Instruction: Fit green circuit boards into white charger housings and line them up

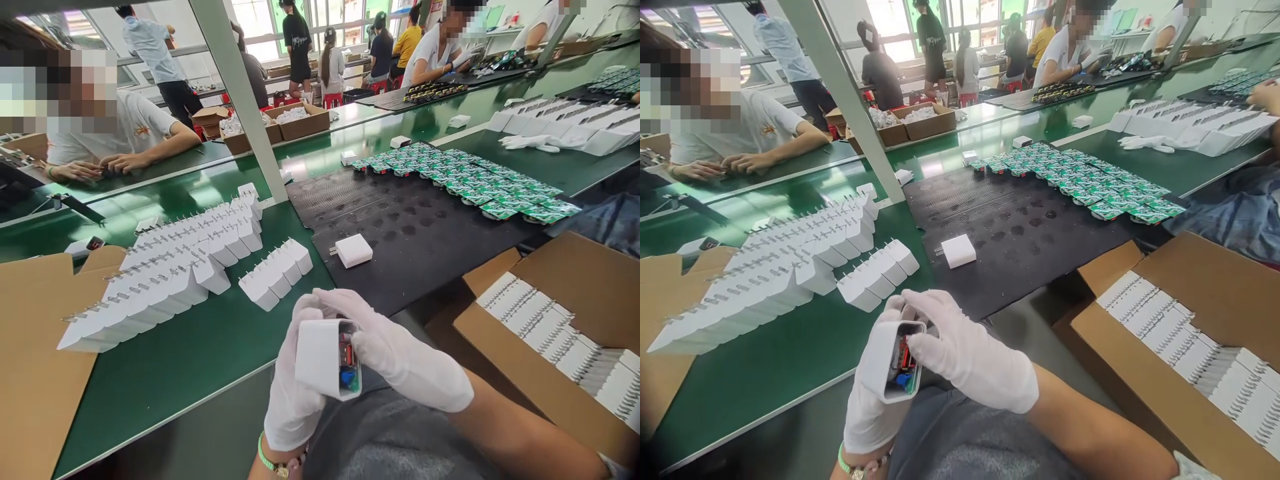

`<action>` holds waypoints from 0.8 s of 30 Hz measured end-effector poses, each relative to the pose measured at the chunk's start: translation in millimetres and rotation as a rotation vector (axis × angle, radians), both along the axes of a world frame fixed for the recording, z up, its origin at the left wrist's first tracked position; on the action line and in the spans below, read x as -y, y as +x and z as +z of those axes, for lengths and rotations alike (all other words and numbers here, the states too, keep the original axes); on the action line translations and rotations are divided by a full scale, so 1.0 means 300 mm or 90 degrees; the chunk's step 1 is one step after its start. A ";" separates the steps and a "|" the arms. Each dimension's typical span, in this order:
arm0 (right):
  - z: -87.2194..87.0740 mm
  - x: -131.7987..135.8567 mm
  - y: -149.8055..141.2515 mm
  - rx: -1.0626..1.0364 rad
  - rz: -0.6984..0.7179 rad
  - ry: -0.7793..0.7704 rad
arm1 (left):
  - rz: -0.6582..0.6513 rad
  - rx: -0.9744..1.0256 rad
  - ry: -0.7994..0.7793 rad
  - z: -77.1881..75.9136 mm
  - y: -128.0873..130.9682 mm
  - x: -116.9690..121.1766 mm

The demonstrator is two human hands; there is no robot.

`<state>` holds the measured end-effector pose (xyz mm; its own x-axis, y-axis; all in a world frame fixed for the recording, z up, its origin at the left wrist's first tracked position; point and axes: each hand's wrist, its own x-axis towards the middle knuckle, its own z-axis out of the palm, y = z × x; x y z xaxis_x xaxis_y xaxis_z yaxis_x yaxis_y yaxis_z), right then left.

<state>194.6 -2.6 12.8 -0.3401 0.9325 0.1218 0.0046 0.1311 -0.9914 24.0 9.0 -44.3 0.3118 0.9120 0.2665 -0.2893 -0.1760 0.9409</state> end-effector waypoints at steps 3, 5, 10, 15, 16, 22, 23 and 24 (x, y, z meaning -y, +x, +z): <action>0.017 0.004 -0.002 -0.020 0.038 0.046 | 0.045 -0.158 0.127 0.031 -0.014 -0.013; 0.038 0.012 -0.002 -0.050 0.096 0.026 | 0.085 -0.259 0.236 0.071 -0.015 -0.020; 0.077 0.041 -0.009 -0.134 0.143 -0.057 | 0.094 -0.361 0.361 0.147 -0.016 -0.028; 0.053 0.051 -0.036 -0.229 0.134 -0.089 | 0.049 -0.327 0.311 0.144 -0.035 -0.033; 0.043 0.051 -0.045 -0.277 0.131 -0.122 | 0.044 -0.307 0.294 0.147 -0.039 -0.033; -0.012 0.050 -0.098 -0.570 0.049 -0.330 | 0.128 -0.394 0.223 0.243 -0.056 -0.028; -0.018 0.050 -0.102 -0.593 0.025 -0.352 | 0.140 -0.432 0.221 0.259 -0.059 -0.027; -0.023 0.051 -0.103 -0.607 0.005 -0.363 | 0.150 -0.454 0.222 0.272 -0.062 -0.027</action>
